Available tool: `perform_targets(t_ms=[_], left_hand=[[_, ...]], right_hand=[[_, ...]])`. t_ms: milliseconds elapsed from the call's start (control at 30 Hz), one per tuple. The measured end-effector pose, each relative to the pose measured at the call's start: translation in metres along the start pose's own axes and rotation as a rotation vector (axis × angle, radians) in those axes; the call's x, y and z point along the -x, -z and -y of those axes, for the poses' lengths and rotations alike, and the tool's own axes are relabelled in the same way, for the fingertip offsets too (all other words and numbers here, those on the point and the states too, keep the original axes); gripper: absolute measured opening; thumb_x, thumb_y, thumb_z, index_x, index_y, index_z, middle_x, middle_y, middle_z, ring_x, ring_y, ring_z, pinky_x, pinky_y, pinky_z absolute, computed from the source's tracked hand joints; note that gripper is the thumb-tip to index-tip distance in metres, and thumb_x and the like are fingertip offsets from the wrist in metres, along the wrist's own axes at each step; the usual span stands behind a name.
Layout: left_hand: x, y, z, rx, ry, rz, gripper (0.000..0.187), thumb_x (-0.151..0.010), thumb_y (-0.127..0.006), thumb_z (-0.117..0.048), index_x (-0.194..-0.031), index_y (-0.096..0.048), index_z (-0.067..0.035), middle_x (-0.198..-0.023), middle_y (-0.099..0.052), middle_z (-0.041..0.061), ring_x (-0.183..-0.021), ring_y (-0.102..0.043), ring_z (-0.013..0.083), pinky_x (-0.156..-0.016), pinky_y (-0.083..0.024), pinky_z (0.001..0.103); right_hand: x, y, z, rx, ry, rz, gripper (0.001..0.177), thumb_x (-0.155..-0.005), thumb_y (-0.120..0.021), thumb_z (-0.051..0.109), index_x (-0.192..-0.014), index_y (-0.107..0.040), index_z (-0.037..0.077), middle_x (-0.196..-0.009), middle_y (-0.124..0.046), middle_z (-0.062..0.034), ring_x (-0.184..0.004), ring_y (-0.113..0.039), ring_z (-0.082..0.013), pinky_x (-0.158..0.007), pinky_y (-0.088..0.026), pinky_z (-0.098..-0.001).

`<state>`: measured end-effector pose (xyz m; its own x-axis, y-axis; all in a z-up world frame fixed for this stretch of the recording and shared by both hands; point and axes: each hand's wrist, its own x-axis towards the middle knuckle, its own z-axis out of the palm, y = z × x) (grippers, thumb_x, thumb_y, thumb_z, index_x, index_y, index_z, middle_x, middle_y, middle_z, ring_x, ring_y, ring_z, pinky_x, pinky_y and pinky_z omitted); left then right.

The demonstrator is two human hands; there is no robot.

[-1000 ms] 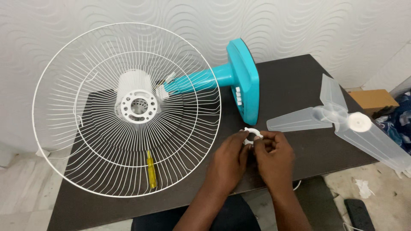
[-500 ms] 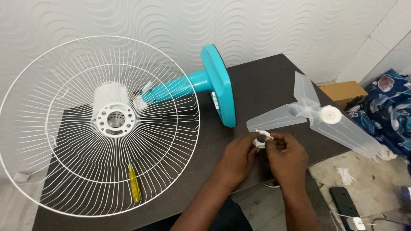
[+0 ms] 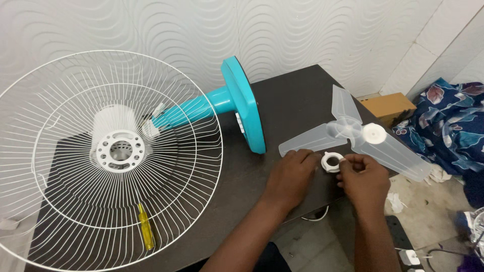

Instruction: The person disassembles a teal LG table fan by removing the front grille, unscrewing the blade hub, detaching the fan blades, and removing the rear grille and motor housing. A yellow screwdriver is used to loosen the central hub nut.

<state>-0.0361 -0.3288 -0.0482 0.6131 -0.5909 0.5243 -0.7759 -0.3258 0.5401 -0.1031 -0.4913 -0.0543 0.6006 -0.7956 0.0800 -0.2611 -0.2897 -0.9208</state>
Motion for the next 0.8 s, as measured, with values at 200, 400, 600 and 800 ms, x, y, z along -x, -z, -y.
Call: perform_targets(t_ms=[200,400,600,800], left_hand=[[0.0,-0.016,0.012,-0.25,-0.066,-0.073,0.015,-0.086,-0.073,-0.017,-0.096,-0.071,-0.007,-0.141,-0.061,0.015,-0.131,-0.055,0.0323,-0.105,-0.043,0.051],[0.001,-0.02,0.018,-0.248,-0.032,-0.051,0.033,-0.089,-0.072,-0.019,-0.117,-0.071,-0.002,-0.141,-0.061,0.013,-0.127,-0.055,0.0277,-0.107,-0.039,0.05],[0.001,-0.018,0.017,-0.224,-0.011,-0.004,0.041,-0.092,-0.068,-0.02,-0.128,-0.065,-0.002,-0.143,-0.06,0.009,-0.13,-0.052,0.0267,-0.108,-0.037,0.053],[-0.001,-0.015,0.017,-0.219,-0.008,0.028,0.043,-0.093,-0.066,-0.02,-0.132,-0.063,-0.003,-0.149,-0.055,0.008,-0.133,-0.049,0.0257,-0.109,-0.035,0.053]], right_hand=[[-0.004,0.0,-0.001,-0.018,-0.002,-0.052,0.018,-0.094,-0.072,0.009,-0.104,-0.07,-0.006,-0.084,-0.075,-0.0133,-0.067,-0.073,-0.0177,-0.061,-0.059,-0.0296],[-0.002,-0.005,0.005,0.058,0.058,-0.11,0.017,-0.095,-0.072,0.008,-0.105,-0.07,-0.006,-0.085,-0.074,-0.0134,-0.067,-0.074,-0.0177,-0.059,-0.059,-0.03],[-0.003,-0.009,0.007,0.021,0.085,-0.121,0.018,-0.096,-0.073,0.01,-0.106,-0.071,-0.005,-0.087,-0.075,-0.0141,-0.066,-0.073,-0.0185,-0.058,-0.059,-0.0295],[-0.005,-0.014,-0.008,0.196,0.263,-0.202,0.022,-0.094,-0.076,0.018,-0.109,-0.076,0.001,-0.094,-0.077,-0.0152,-0.08,-0.075,-0.0241,-0.076,-0.058,-0.0357]])
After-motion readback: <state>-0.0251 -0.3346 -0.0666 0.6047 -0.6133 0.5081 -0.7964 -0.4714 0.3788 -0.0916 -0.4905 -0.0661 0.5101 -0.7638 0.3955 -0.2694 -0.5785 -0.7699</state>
